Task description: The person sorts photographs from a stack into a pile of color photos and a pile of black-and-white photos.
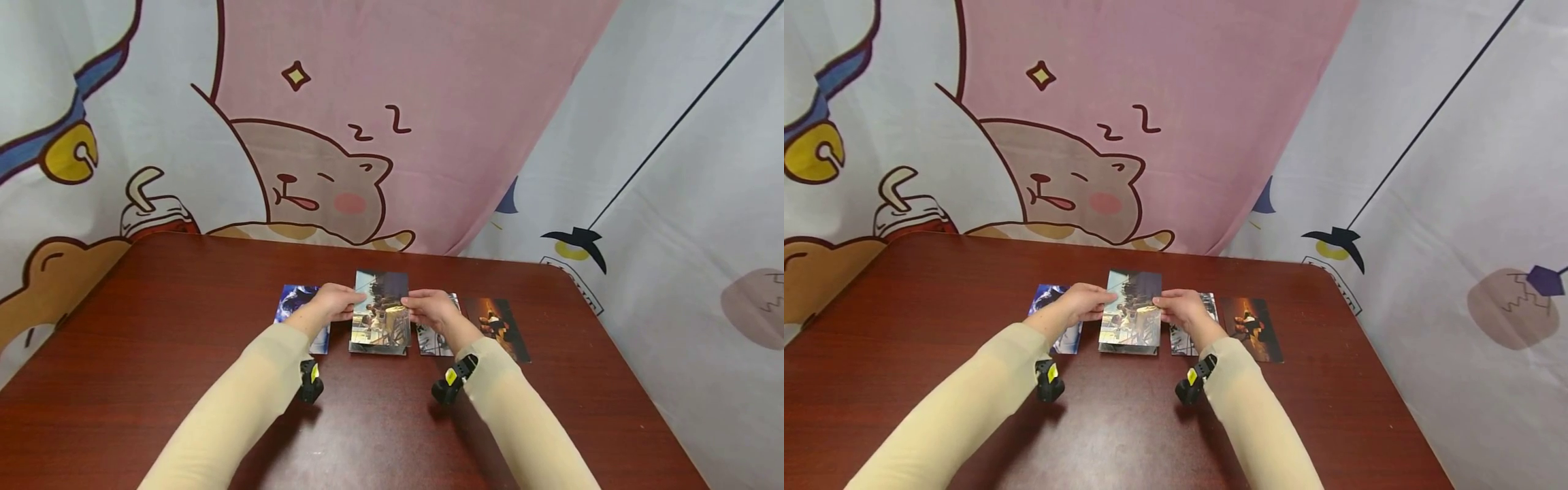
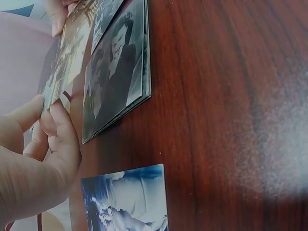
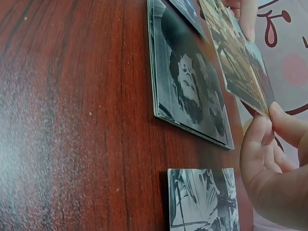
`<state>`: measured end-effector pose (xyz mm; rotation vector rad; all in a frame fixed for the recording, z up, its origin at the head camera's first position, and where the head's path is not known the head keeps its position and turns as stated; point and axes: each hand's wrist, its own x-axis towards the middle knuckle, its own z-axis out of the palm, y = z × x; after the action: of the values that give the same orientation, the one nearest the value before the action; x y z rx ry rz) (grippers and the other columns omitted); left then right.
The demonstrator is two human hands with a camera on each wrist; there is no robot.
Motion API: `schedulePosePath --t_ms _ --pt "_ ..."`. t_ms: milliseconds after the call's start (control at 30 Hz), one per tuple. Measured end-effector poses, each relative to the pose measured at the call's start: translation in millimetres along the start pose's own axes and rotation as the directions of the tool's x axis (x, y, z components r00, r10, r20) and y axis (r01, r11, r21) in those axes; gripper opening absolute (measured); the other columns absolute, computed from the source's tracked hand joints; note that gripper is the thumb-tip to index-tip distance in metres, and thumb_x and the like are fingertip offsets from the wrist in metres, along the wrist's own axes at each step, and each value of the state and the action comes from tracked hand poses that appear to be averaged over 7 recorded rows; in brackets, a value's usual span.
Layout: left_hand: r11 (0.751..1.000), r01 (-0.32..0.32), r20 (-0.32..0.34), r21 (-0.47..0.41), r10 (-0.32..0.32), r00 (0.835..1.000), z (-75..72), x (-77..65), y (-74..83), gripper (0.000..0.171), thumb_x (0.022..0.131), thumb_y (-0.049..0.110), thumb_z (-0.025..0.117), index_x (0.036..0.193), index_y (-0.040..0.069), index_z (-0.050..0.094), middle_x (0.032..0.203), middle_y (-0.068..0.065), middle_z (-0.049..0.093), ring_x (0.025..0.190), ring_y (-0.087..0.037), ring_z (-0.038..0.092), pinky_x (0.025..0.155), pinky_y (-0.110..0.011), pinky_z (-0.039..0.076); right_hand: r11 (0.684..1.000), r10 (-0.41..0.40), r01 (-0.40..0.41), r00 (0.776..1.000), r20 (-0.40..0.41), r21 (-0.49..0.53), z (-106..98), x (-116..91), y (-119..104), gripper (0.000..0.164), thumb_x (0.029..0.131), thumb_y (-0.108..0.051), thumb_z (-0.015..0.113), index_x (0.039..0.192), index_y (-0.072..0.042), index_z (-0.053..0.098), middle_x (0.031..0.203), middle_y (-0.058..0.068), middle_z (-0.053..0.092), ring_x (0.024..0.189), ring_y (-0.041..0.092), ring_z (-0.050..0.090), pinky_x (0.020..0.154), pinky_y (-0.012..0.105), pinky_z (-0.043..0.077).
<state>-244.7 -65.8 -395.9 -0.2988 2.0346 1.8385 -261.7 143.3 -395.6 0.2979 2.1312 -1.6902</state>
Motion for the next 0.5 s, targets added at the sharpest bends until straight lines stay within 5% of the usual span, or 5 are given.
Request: schedulePosePath --t_ms 233,400,500 --pt "1.000 -0.002 0.017 0.029 0.002 1.000 0.1 7.4 -4.0 0.029 0.090 0.018 0.061 0.110 -0.003 0.059 0.064 0.002 0.046 0.059 -0.006 0.045 0.063 -0.020 0.054 1.000 -0.001 0.001 1.000 0.020 -0.029 0 2 0 0.049 0.090 -0.008 0.058 0.134 0.007 0.042 0.077 -0.002 0.055 0.058 0.005 0.052 0.054 0.014 0.051" --pt "0.999 -0.027 0.046 -0.021 0.028 0.999 -8.9 86.4 -50.4 0.040 0.076 0.033 0.076 0.102 0.006 0.064 0.070 0.001 0.055 0.061 -0.007 0.053 0.064 -0.025 0.057 0.999 -0.028 0.028 1.000 0.009 -0.040 2 2 -2 0.043 0.091 -0.009 0.057 0.129 0.009 0.047 0.073 -0.002 0.053 0.056 0.005 0.051 0.051 0.014 0.050" --pt "1.000 -0.007 0.019 0.011 0.007 1.000 -4.5 55.7 -29.6 0.043 0.083 0.030 0.069 0.113 0.000 0.060 0.079 -0.001 0.052 0.065 -0.007 0.050 0.070 -0.025 0.056 0.998 -0.024 0.024 1.000 -0.004 -0.063 2 1 -4 0.045 0.089 -0.011 0.061 0.128 0.006 0.049 0.075 -0.002 0.054 0.059 0.006 0.052 0.054 0.015 0.052"
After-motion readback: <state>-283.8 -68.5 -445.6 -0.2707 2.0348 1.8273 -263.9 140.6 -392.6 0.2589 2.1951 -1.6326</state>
